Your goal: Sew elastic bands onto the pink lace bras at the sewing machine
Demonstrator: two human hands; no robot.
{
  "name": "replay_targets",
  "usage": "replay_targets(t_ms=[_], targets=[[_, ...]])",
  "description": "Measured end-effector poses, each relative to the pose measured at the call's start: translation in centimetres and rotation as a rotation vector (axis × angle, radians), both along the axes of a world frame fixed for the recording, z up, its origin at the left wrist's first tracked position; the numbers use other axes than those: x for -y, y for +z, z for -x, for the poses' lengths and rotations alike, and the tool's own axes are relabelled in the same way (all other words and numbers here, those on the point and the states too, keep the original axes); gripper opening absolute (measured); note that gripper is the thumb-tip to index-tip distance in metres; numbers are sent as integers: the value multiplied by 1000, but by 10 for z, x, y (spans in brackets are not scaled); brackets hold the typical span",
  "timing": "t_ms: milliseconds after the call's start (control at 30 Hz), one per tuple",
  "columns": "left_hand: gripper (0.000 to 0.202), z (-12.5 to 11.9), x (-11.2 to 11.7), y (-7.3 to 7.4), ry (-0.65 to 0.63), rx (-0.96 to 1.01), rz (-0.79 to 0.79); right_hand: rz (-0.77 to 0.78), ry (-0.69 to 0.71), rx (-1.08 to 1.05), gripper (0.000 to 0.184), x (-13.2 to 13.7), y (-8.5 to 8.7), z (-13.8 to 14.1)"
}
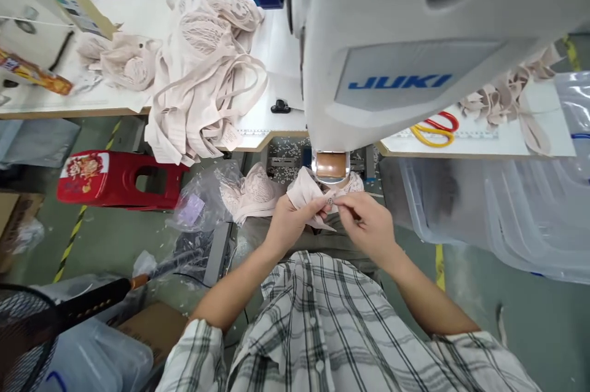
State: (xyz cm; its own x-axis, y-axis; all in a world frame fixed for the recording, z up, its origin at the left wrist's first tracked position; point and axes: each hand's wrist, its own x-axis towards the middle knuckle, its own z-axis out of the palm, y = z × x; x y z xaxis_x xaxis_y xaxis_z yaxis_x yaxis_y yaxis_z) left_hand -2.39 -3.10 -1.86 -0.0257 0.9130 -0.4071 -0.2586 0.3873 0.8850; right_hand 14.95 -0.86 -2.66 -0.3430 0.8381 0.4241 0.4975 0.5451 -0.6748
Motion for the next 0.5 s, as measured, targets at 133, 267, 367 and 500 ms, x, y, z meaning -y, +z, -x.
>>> replay_targets(t_ms=[133,267,367,500], targets=[[33,-10,1,-2,82,-54,-33,-63,-49,-67,10,1,-2,11],[35,-14,2,-1,48,-119,-24,2,-90,-37,12,-2,-4,12],[32,-14,3,0,6,-177,-44,155,-100,5,16,-3,-3,9],[32,-13,5,1,-62,-264,-49,273,-93,-10,18,-4,-1,5]])
